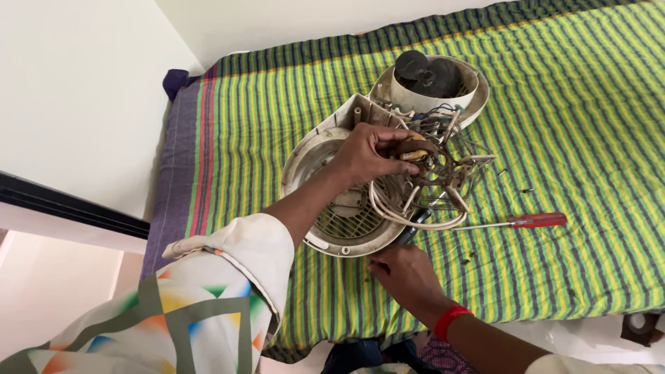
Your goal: The person works on the internal wiring of a disassembled electric fan placed on a bed. They repeatedly connect and disconnect wires at a small terminal block, using a screwdriver to tighten the connections. The fan housing and motor are visible but not reassembled during the clip.
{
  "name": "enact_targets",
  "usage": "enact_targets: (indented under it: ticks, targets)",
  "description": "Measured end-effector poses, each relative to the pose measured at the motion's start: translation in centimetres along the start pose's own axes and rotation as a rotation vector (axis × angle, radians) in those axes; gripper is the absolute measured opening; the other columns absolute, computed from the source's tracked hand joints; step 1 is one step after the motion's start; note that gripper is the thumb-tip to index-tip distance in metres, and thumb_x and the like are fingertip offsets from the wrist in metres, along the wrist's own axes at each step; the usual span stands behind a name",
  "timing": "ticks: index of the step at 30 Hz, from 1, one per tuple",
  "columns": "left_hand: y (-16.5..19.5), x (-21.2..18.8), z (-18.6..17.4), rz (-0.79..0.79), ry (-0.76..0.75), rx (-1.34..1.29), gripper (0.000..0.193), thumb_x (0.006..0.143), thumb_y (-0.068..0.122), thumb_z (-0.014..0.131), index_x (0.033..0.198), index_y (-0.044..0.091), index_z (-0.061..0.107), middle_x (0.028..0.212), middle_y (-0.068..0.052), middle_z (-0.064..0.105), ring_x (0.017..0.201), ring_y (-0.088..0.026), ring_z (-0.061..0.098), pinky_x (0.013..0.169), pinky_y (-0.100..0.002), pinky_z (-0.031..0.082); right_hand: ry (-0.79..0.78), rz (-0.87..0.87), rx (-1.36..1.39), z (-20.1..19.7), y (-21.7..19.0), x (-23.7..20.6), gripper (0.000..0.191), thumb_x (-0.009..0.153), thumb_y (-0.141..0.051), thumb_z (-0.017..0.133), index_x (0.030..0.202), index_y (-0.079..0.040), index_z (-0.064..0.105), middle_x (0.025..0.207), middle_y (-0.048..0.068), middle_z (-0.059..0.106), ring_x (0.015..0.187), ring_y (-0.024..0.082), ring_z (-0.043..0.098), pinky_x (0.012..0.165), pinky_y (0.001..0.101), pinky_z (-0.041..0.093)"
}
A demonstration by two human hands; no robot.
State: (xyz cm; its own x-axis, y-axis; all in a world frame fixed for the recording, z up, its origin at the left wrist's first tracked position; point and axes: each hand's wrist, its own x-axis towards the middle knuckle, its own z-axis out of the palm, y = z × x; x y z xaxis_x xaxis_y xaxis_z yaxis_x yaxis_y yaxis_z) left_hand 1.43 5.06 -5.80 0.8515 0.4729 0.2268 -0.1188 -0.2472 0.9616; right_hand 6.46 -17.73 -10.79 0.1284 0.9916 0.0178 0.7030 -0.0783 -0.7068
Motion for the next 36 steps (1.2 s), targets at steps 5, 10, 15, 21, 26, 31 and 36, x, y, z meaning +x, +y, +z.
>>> enact_targets:
  ticks: [5, 10, 15, 21, 26, 31, 36]
  targets:
    - [-0.1, 0.1, -0.1, -0.009, -0.031, -0.021, 0.06, 0.077, 0.004, 0.09, 0.132, 0.001, 0.068, 0.123, -0.011, 0.077, 0.11, -0.012, 0.073, 0.103, -0.029, 0.06, -0.003, -0.038, -0.172, 1.2, 0.3, 0.6, 0.01, 0.083, -0.017, 0.073, 0.081, -0.01, 0.08, 0.079, 0.013, 0.076, 0.072, 0.035, 0.071, 0.068, 0.0495, 0.058]
    - [0.0, 0.0, -0.1, 0.009, -0.038, -0.035, 0.06, 0.077, 0.005, 0.09, 0.132, -0.001, 0.067, 0.123, -0.011, 0.077, 0.11, -0.012, 0.073, 0.103, -0.029, 0.06, -0.029, -0.089, -0.218, 1.4, 0.7, 0.3, 0.014, 0.087, -0.02, 0.071, 0.08, -0.01, 0.078, 0.079, 0.011, 0.073, 0.071, 0.031, 0.071, 0.067, 0.0469, 0.058]
    - [0.4, -0.3, 0.0, 0.0, -0.035, -0.07, 0.062, 0.076, 0.006, 0.089, 0.132, -0.004, 0.066, 0.122, -0.013, 0.076, 0.109, -0.012, 0.073, 0.101, -0.029, 0.061, -0.032, -0.162, -0.179, 0.7, 1.0, -0.4, 0.016, 0.088, -0.021, 0.071, 0.084, -0.009, 0.079, 0.083, 0.009, 0.075, 0.075, 0.029, 0.071, 0.068, 0.0442, 0.058]
    - [2.0, -1.0, 0.3, -0.044, 0.028, 0.139, 0.06, 0.075, 0.014, 0.091, 0.13, 0.0, 0.069, 0.112, -0.011, 0.079, 0.097, -0.012, 0.077, 0.09, -0.029, 0.065, -0.09, -0.08, 0.065, -0.6, 1.2, -0.6, 0.012, 0.083, -0.016, 0.078, 0.087, -0.005, 0.08, 0.081, 0.009, 0.076, 0.065, 0.021, 0.074, 0.061, 0.0364, 0.062]
    - [3.4, -1.7, 1.1, -0.119, 0.098, 0.135, 0.059, 0.074, 0.017, 0.09, 0.129, 0.003, 0.071, 0.106, -0.01, 0.081, 0.089, -0.012, 0.077, 0.081, -0.028, 0.064, -0.051, 0.333, 0.505, -4.4, 1.5, -2.3, 0.013, 0.082, -0.011, 0.08, 0.092, -0.003, 0.083, 0.076, 0.009, 0.082, 0.064, 0.017, 0.076, 0.062, 0.0326, 0.065]
    - [4.2, -2.4, 2.2, -0.042, 0.163, 0.134, 0.056, 0.075, 0.016, 0.09, 0.126, 0.002, 0.073, 0.108, -0.008, 0.081, 0.093, -0.01, 0.076, 0.086, -0.026, 0.062, 0.174, 0.255, 0.841, -8.9, 1.5, -1.0, 0.009, 0.087, -0.003, 0.076, 0.09, 0.004, 0.081, 0.081, 0.014, 0.081, 0.07, 0.019, 0.074, 0.067, 0.0345, 0.066]
    - [4.4, -3.1, 3.0, 0.019, 0.204, 0.094, 0.052, 0.079, 0.013, 0.087, 0.127, 0.002, 0.072, 0.112, -0.008, 0.081, 0.098, -0.008, 0.074, 0.092, -0.026, 0.062, 0.429, 0.294, 1.16, -10.9, 0.4, 1.9, 0.019, 0.094, -0.003, 0.069, 0.108, 0.007, 0.074, 0.094, 0.015, 0.076, 0.082, 0.02, 0.075, 0.076, 0.0329, 0.064]
